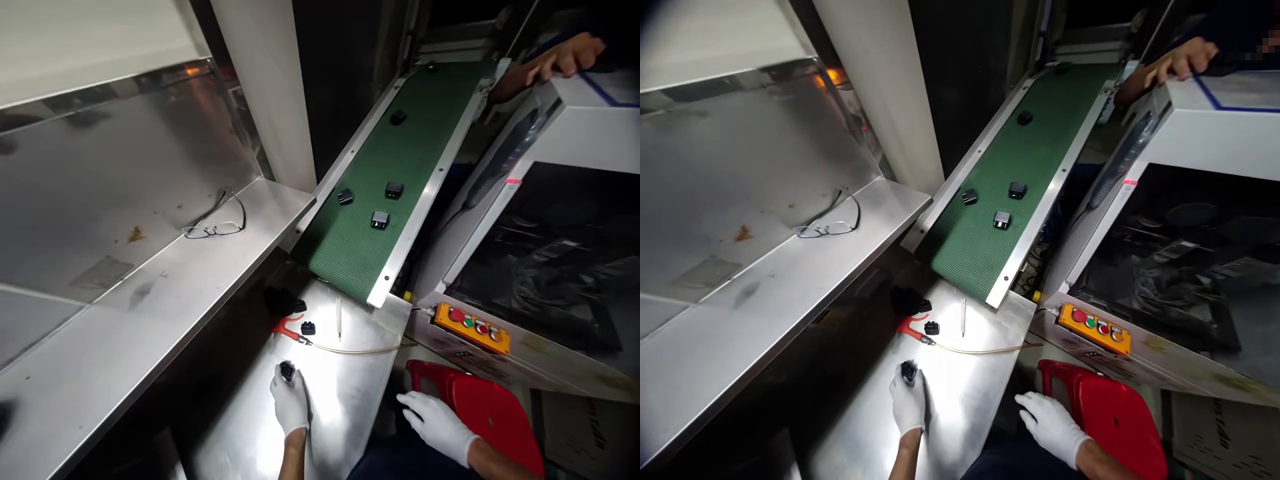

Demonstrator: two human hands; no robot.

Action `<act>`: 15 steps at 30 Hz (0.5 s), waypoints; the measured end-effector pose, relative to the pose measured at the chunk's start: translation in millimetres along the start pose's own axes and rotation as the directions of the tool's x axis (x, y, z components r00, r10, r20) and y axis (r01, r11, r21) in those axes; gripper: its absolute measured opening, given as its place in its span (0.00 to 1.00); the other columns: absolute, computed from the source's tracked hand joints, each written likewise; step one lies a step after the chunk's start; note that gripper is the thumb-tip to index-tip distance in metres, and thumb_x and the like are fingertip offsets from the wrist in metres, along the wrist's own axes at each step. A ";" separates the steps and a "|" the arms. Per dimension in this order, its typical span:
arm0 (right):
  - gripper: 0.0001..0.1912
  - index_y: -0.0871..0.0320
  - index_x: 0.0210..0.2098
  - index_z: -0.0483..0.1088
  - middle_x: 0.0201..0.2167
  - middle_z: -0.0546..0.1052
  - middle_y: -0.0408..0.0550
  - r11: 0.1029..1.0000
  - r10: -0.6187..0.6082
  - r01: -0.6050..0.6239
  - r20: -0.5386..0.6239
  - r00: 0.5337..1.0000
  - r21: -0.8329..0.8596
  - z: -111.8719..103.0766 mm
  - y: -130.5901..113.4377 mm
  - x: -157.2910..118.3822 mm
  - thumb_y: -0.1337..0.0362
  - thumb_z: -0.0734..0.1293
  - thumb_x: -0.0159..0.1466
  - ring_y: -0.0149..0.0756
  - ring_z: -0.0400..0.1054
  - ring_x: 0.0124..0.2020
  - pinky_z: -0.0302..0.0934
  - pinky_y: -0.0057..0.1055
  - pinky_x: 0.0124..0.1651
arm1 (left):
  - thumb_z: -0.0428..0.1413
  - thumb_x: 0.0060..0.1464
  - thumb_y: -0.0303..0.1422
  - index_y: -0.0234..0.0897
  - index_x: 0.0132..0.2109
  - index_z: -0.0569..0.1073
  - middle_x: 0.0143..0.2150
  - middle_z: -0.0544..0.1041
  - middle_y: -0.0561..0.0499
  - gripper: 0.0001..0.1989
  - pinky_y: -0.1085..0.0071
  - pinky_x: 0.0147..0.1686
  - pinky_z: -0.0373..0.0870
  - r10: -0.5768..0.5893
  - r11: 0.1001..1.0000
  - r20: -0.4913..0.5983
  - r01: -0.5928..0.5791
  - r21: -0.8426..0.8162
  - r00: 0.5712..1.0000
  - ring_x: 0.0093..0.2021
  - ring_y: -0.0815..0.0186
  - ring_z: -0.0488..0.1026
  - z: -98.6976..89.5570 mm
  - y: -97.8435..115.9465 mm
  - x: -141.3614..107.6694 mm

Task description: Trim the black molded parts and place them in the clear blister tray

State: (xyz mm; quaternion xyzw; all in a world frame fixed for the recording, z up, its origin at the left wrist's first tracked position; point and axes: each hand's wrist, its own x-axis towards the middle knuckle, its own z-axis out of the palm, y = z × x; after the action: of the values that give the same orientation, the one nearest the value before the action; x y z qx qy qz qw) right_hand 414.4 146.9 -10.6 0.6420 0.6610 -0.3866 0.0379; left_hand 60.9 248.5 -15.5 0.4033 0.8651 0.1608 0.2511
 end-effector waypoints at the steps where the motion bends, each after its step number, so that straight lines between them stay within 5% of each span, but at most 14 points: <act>1: 0.30 0.58 0.64 0.74 0.62 0.74 0.56 1.000 0.016 -0.016 0.003 1.000 -0.004 0.9 2.3 -2.4 0.55 0.53 0.71 0.52 0.69 0.63 0.62 0.49 0.69 | 0.52 0.69 0.47 0.37 0.71 0.61 0.64 0.71 0.35 0.30 0.56 0.53 0.76 -0.007 1.000 -0.004 0.007 -0.012 1.000 0.57 0.52 0.76 4.6 7.4 5.1; 10: 0.31 0.57 0.62 0.76 0.60 0.76 0.55 0.994 0.106 -0.105 -0.017 0.994 0.010 0.0 30.0 -17.8 0.54 0.53 0.69 0.52 0.72 0.60 0.63 0.47 0.68 | 0.56 0.67 0.46 0.35 0.57 0.74 0.51 0.78 0.44 0.20 0.55 0.51 0.78 -0.145 0.989 -0.077 0.146 0.002 0.986 0.50 0.57 0.78 1.6 59.7 68.4; 15: 0.31 0.56 0.61 0.77 0.59 0.77 0.54 0.998 0.043 -0.043 0.021 0.999 0.036 -9.1 28.0 -13.6 0.54 0.53 0.69 0.51 0.73 0.58 0.66 0.45 0.66 | 0.58 0.67 0.44 0.34 0.51 0.76 0.46 0.80 0.47 0.17 0.59 0.45 0.79 -0.110 0.993 -0.074 0.112 0.030 0.991 0.44 0.61 0.79 -2.3 71.3 59.4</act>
State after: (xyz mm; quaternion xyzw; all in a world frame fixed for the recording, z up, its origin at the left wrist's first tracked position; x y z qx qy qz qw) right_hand 445.5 137.4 -9.8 0.6527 0.6395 -0.4042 0.0411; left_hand 71.0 339.0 2.6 0.3527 0.8974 0.1461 0.2213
